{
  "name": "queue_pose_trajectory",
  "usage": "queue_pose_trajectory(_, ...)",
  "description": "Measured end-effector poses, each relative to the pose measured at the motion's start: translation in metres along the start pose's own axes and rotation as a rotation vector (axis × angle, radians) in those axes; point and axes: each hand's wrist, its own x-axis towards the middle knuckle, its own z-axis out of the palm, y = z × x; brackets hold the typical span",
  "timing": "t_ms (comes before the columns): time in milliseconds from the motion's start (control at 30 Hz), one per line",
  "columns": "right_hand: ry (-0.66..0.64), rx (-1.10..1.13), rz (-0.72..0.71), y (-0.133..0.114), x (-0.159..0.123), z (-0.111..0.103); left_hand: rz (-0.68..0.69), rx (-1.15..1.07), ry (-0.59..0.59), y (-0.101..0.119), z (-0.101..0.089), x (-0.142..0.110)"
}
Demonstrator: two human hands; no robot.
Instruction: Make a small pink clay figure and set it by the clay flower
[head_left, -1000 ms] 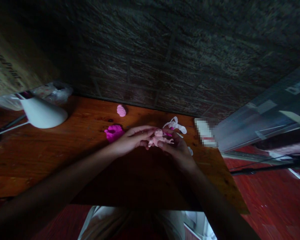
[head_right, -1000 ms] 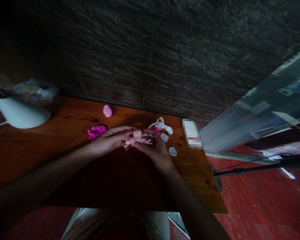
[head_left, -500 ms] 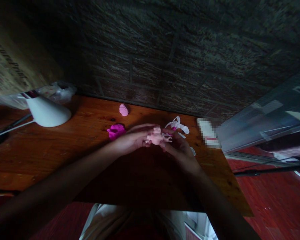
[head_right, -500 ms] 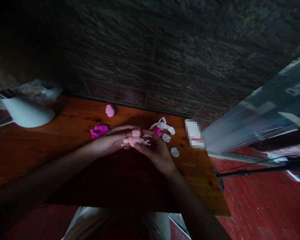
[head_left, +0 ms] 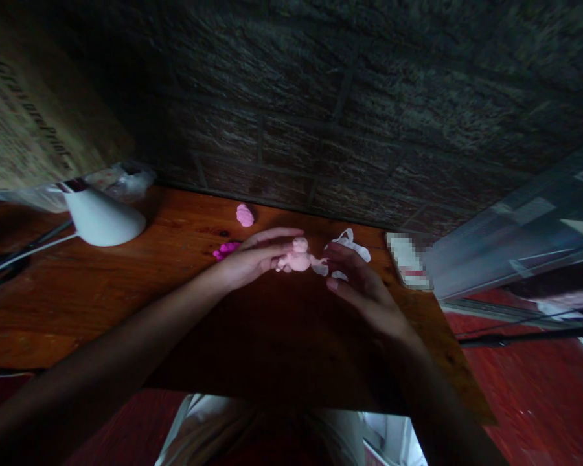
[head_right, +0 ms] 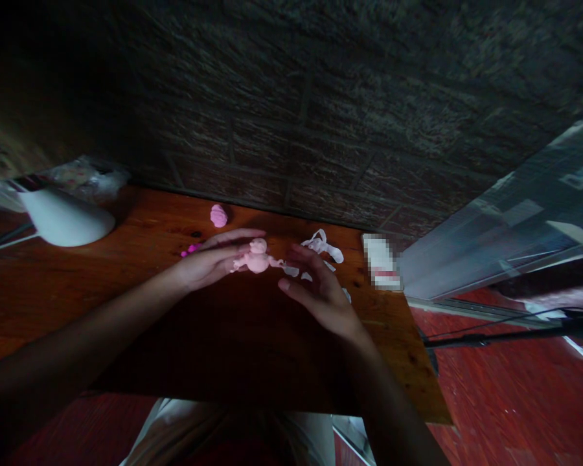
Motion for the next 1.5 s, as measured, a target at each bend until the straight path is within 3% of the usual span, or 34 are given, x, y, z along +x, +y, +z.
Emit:
queue_pose_trajectory(167, -0.071, -0.014, -0.054, 0.003, 0.001, 0.009, 0.029, 0.175, -0.06, -0.008, 0.005, -0.002)
queue_pose_trajectory(300, -0.02, -0.076, -0.112, 0.007, 0.001, 0.022, 0.042, 0.332, -0.081, -0.009, 0.007, -0.003)
queue_pose_trajectory(467, 0.006, -0.092, -0.106, 0.006, -0.002, 0.018, 0.07, 0.294, -0.045, -0.008, 0.007, -0.004)
queue_pose_trajectory(600, 0.01, -0.164, -0.111, -0.003, -0.006, 0.0, 0.131, 0.417, 0.036, -0.009, 0.004, -0.003)
queue_pose_trajectory(733, 0.042, -0.269, -0.126, -0.008, -0.016, -0.029, 0.245, 0.849, 0.158, -0.01, -0.003, -0.002)
queue_pose_trajectory(967, 0.309, -0.38, -0.093, 0.014, -0.039, -0.084, 0.21, 1.233, 0.006, -0.015, -0.012, -0.001)
queue_pose_trajectory(1067, 0.3, -0.374, -0.085, 0.016, -0.038, -0.09, 0.232, 1.307, -0.034, -0.019, -0.012, -0.002)
queue_pose_trajectory(1233, 0.198, -0.393, -0.043, 0.008, -0.026, -0.075, 0.229, 1.232, -0.007, -0.025, -0.01, -0.002)
queue_pose_trajectory(1367, 0.052, -0.448, -0.082, 0.01, -0.019, -0.047, 0.193, 0.932, -0.017, -0.028, -0.01, 0.0)
queue_pose_trajectory(1500, -0.091, -0.496, -0.146, 0.024, -0.015, -0.019, 0.158, 0.686, 0.072, -0.021, -0.008, 0.003)
